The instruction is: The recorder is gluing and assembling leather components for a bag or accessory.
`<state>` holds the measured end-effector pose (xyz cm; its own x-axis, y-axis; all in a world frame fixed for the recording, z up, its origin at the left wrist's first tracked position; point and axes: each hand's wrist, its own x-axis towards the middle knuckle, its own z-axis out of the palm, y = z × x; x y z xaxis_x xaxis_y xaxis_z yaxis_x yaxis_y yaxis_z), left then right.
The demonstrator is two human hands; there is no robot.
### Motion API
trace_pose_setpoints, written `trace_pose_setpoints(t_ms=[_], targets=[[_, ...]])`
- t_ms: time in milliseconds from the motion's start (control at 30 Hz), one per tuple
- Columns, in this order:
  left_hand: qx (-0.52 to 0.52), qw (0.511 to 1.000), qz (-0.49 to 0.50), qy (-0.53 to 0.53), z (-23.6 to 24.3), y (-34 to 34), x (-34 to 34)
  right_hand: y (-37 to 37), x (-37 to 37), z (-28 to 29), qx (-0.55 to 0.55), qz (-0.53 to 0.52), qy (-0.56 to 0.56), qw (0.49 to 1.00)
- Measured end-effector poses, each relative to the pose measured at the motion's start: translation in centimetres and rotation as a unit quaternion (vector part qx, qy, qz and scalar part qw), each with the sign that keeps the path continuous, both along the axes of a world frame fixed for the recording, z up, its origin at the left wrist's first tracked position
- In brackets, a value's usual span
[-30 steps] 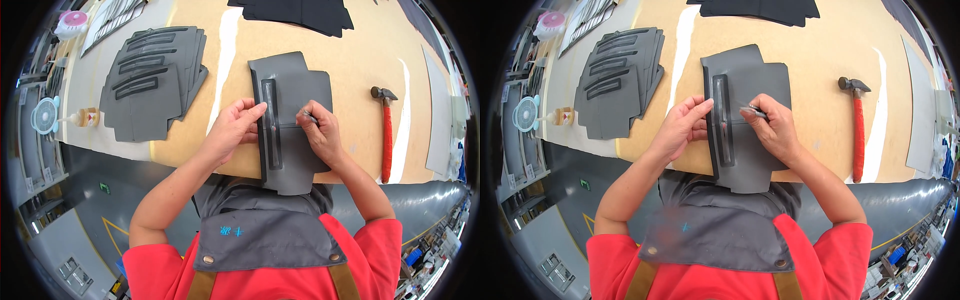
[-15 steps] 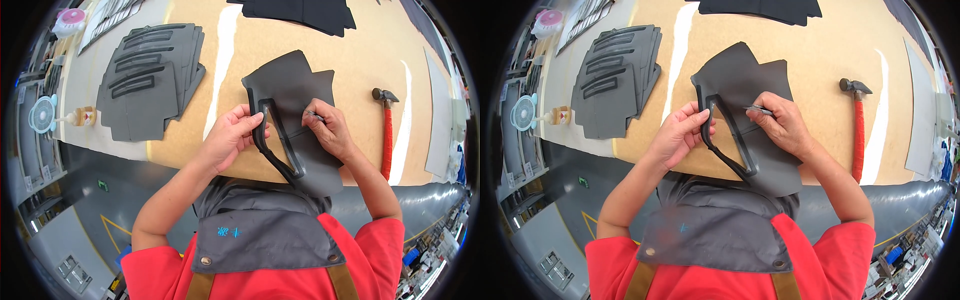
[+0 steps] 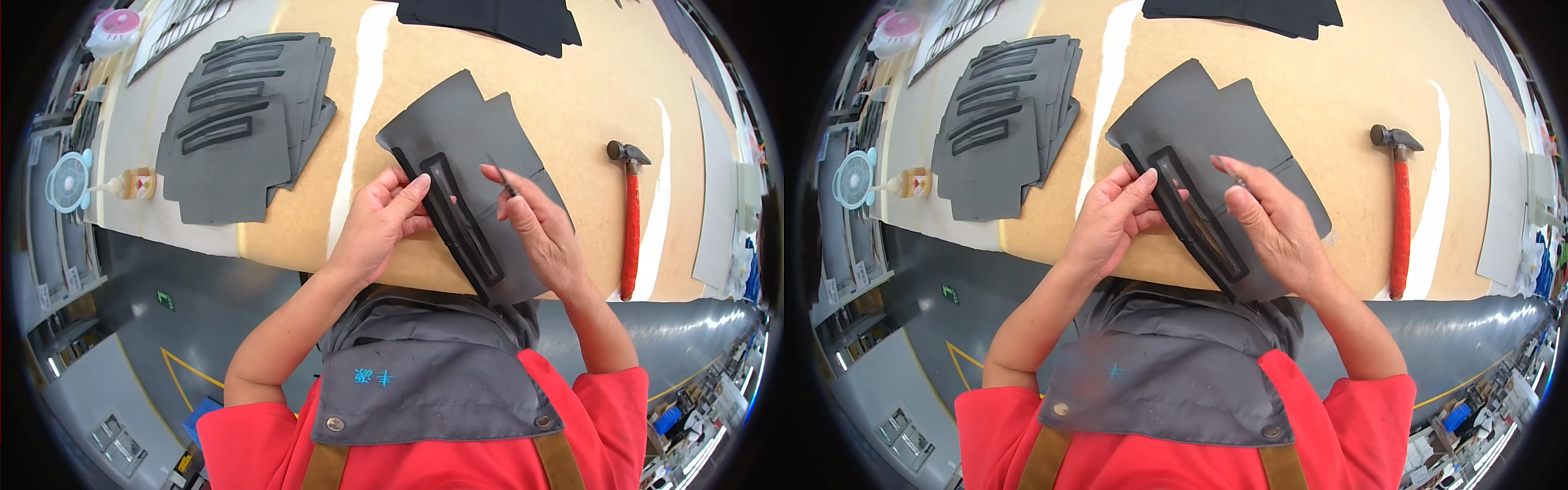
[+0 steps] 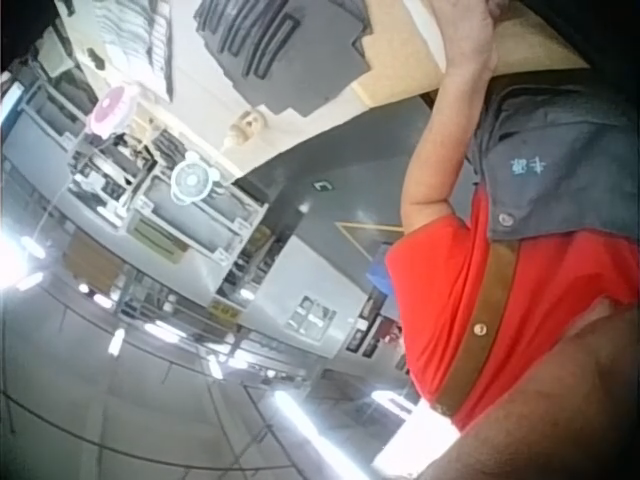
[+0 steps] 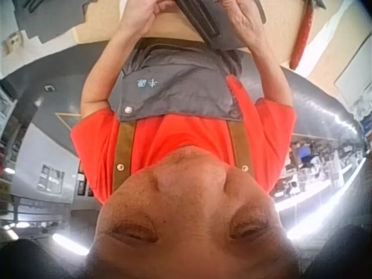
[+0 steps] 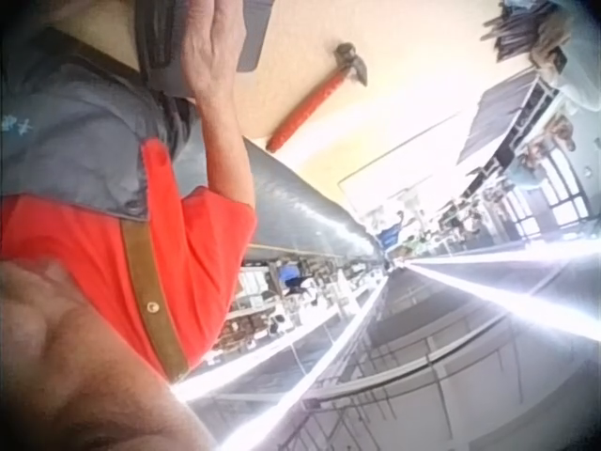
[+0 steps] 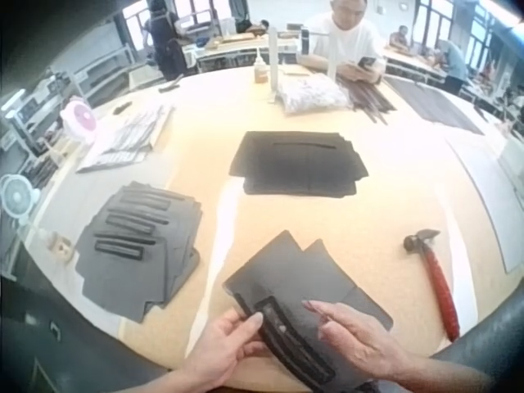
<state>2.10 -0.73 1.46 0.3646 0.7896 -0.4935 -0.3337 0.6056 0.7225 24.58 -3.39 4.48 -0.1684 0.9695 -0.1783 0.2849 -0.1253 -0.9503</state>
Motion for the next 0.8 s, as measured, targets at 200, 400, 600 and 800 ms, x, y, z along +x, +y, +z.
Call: trace_pose_setpoints(t_ms=[200, 400, 600, 800], targets=[[0.019, 0.999, -0.022, 0.017, 0.3, -0.2, 0.1, -1.0, -0.5, -0.1, -0.146, -0.029, 0.107, 0.983], [0.049, 0.997, -0.026, 0.046, 0.6, -0.5, 0.3, -0.7, -0.9, -0.6, -0.195, -0.057, 0.137, 0.969], [0.067, 0.996, -0.040, 0.041, 0.7, -0.7, 0.4, -0.4, -1.8, -0.4, -0.214, -0.075, 0.178, 0.958], [0.062, 0.996, -0.041, 0.057, 0.8, -0.7, 0.4, -0.3, -1.8, -0.4, -0.215, -0.075, 0.178, 0.957]])
